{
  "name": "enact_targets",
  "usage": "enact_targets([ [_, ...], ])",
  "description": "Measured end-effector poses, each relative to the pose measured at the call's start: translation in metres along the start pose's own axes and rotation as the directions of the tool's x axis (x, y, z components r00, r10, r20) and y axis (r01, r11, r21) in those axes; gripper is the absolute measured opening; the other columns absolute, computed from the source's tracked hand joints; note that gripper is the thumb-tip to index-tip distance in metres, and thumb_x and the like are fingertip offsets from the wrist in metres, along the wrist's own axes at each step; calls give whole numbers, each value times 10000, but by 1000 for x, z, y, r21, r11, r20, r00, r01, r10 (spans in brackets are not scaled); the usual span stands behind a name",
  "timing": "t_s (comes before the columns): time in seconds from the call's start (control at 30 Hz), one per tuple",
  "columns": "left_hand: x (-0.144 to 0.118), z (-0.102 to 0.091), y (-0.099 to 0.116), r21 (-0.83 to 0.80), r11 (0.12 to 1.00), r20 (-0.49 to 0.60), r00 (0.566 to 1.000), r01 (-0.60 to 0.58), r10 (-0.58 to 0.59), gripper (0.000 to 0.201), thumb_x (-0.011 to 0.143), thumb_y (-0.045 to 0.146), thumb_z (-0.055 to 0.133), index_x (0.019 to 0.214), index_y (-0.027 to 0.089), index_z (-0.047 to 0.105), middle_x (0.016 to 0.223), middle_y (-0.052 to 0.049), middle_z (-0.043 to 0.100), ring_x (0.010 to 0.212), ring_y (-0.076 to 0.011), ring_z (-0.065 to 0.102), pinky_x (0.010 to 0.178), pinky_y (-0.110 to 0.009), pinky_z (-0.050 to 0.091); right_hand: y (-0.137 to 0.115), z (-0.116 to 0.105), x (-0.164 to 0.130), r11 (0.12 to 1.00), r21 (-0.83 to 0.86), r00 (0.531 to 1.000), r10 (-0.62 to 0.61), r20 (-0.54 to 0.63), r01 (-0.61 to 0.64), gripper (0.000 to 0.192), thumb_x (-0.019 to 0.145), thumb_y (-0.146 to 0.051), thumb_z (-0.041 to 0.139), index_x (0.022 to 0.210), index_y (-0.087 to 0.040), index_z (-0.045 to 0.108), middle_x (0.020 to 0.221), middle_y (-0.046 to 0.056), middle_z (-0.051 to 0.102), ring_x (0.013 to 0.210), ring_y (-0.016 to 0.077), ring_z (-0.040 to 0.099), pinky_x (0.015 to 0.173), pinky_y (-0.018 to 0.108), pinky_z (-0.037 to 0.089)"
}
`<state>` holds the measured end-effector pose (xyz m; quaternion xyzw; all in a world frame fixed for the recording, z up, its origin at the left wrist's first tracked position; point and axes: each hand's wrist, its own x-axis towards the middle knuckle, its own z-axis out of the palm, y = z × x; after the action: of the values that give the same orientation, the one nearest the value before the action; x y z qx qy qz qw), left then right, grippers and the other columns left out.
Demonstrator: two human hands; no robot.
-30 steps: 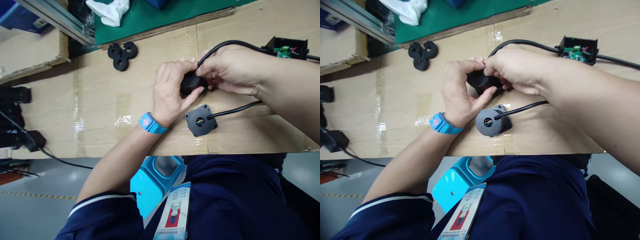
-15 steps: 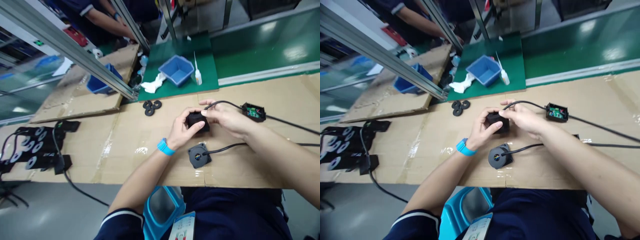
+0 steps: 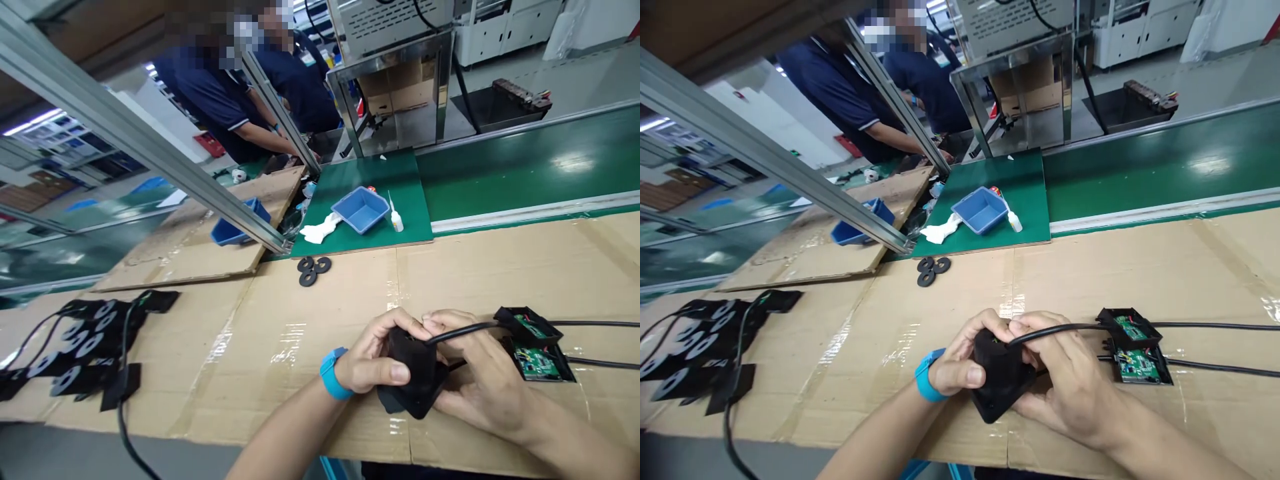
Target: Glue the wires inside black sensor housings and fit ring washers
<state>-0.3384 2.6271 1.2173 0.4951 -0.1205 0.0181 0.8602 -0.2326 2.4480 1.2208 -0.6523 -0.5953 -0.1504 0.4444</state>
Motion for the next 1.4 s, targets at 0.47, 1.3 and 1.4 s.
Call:
enact_targets([
  [0.47,1,-1,-9,760,557,14,864,-336,503,962,598,889,753,1295,284,483,1213,-117,574,1182,-325,609,1035,-531,503,-4,-3,2,1000,1,994,-22,-107,23,404,738,-220,714,1120,-128,622,994,77,731,983,219,703,886,356,577],
  [1.3,1,41,-22,925,201,7,544,-321,839,449,821,445,717,1056,282,371,789,63,674,623,-150,551,701,-376,459,-14,3,1,998,39,990,-36,-138,42,321,1038,-451,524,1076,-149,625,955,91,770,958,197,738,894,314,581],
  [1.4,4,41,-19,916,206,19,551,-344,834,442,827,428,712,1060,264,374,802,51,672,637,-149,542,695,-373,428,-15,10,-5,979,200,995,59,-84,-42,364,950,-457,651,1155,-162,588,1051,95,752,1033,215,722,946,334,585],
])
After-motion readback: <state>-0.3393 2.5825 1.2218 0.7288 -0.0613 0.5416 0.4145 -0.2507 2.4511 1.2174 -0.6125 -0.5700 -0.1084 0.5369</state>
